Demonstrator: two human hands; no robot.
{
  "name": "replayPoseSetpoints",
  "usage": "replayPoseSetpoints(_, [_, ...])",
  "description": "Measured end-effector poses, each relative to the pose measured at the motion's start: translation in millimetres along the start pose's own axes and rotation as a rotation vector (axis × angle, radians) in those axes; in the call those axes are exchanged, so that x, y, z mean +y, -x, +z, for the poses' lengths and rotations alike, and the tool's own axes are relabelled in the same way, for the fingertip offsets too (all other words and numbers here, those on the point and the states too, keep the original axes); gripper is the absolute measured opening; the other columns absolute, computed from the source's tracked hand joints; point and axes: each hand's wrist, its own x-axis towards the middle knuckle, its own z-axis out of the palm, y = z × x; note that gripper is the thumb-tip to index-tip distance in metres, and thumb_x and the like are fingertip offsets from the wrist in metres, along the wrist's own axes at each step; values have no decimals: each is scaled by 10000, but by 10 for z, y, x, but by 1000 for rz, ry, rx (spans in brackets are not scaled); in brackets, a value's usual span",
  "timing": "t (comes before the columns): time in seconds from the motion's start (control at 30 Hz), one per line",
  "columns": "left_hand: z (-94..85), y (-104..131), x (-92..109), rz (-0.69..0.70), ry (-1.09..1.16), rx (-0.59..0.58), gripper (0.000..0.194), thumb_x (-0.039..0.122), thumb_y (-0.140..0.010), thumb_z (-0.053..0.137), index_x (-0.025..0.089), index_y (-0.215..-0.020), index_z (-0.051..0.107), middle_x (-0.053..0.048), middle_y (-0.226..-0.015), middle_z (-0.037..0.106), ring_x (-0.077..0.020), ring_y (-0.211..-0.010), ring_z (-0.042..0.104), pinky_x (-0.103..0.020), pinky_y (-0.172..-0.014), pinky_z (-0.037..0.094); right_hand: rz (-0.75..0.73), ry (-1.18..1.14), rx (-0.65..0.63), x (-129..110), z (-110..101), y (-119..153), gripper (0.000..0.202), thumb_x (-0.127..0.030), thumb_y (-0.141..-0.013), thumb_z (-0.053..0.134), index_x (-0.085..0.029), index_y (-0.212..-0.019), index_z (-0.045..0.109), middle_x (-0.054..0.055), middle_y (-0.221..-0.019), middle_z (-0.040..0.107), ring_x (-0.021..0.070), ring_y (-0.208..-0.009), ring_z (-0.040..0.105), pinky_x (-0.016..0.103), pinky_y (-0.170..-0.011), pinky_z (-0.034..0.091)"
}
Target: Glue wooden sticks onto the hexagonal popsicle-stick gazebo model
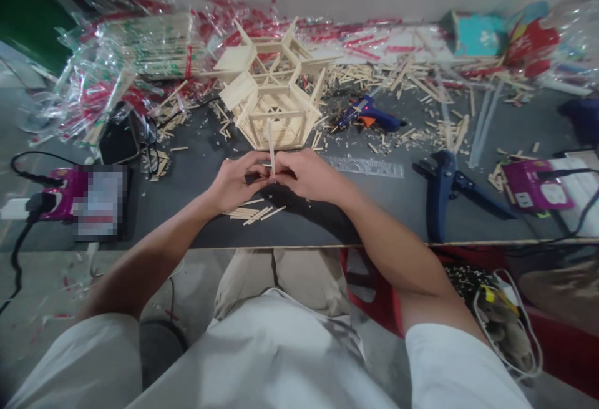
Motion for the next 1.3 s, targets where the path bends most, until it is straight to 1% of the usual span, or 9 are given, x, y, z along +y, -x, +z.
replayPoseSetpoints(0.13, [6,8,10,-8,15,-2,329,336,-1007,679,152,-1278,646,-19,-846,796,-113,-680,715,-194,-708,535,26,44,-21,-23,2,2,159,-238,-957,644,-194,-806,621,-3,-660,635,148,-591,550,276,-626,364])
replayPoseSetpoints(0.33, [10,13,26,-36,-25,-3,297,285,-989,703,145,-1250,697,-40,-878,818,-146,-797,779,-205,-791,570,86,47,-52,-71,-17,-2,171,-261,-973,631,-189,-818,634,12,-672,662,162,-618,595,278,-644,378])
replayPoseSetpoints(0.5, [12,6,27,-30,-40,11,304,279,-992,713,137,-1261,720,-59,-914,829,-166,-855,795,-233,-836,587,115,-19,-38,-81,-10,-4,158,-249,-960,631,-192,-813,621,-4,-632,652,150,-594,607,266,-622,388])
replayPoseSetpoints(0.7, [25,-2,47,-58,-43,18,351,294,-992,727,145,-1307,689,-41,-907,824,-167,-840,791,-238,-816,573,122,-114,-10,-65,1,-2,157,-244,-942,625,-197,-793,610,-24,-585,642,130,-533,593,253,-574,404])
replayPoseSetpoints(0.8, [33,-8,76,-35,-65,19,203,269,-1013,685,150,-1168,740,-69,-979,822,-180,-890,784,-254,-831,570,122,-203,54,-69,-9,2,174,-279,-934,657,-193,-785,630,-26,-581,644,117,-505,587,247,-542,414])
replayPoseSetpoints(0.87, [39,-11,101,-13,-71,16,185,280,-1041,633,150,-1057,764,-76,-969,813,-183,-874,770,-269,-811,568,152,-292,109,-80,-12,6,192,-319,-922,709,-187,-795,651,-24,-586,645,112,-490,581,244,-515,422])
replayPoseSetpoints(0.93, [49,-13,126,-33,7,6,249,317,-1060,594,143,-1004,764,-78,-929,804,-175,-817,756,-271,-764,573,196,-386,148,-93,-8,10,225,-356,-908,757,-182,-803,659,-18,-599,654,103,-475,567,237,-480,415])
replayPoseSetpoints(1.1, [80,-14,169,-199,559,-96,353,455,-1039,612,118,-1024,717,-109,-951,798,-180,-790,783,-239,-612,617,212,-534,168,-120,11,0,300,-409,-895,812,-185,-799,636,0,-657,694,77,-469,530,218,-440,401])
replayPoseSetpoints(1.3, [74,-19,210,-265,682,-146,532,643,-982,676,112,-974,703,-103,-830,776,-179,-698,778,-236,-556,631,198,-593,130,-128,7,-26,383,-444,-872,855,-192,-783,580,-22,-631,659,61,-458,506,197,-422,376])
